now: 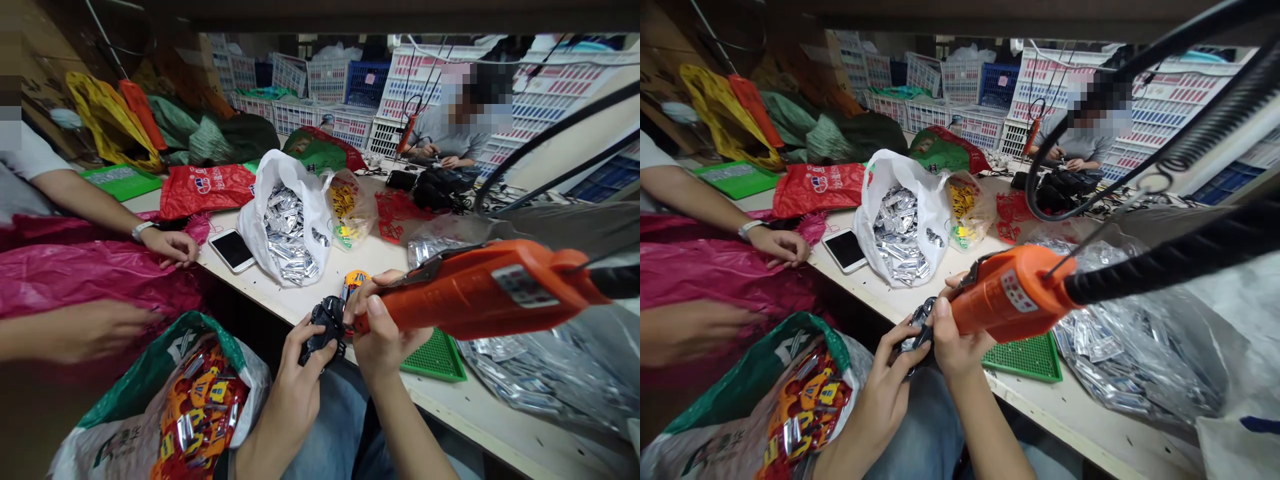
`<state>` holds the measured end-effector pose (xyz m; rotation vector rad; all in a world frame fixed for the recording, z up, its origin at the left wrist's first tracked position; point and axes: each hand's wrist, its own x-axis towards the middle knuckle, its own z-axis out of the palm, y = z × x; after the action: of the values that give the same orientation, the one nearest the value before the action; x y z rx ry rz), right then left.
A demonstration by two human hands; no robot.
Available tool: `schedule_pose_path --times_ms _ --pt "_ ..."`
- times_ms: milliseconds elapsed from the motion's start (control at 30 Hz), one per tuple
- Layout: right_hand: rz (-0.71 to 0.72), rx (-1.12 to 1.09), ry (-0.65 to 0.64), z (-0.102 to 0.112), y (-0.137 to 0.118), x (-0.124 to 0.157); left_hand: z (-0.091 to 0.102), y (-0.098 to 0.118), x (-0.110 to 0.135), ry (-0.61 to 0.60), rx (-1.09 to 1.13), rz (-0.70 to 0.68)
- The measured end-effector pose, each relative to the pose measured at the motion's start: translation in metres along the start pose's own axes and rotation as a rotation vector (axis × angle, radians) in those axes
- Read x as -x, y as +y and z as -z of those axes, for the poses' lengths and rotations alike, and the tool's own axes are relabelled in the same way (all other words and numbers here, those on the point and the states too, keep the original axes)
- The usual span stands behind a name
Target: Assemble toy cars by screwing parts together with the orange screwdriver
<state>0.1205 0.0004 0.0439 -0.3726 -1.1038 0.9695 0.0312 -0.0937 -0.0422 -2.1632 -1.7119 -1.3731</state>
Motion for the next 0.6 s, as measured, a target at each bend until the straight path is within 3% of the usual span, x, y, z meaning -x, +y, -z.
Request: schedule_pose_path --times_ms 333,600 --pt "-0.084 0.023 -0.074 -0.002 0.005 -0.008 0.0 -0.003 0.001 0.003 0.025 0.025" --pt "-0.091 -0.031 -0.031 -0.002 -0.001 -0.014 0.002 0.001 -0.002 -0.009 0.067 0.047"
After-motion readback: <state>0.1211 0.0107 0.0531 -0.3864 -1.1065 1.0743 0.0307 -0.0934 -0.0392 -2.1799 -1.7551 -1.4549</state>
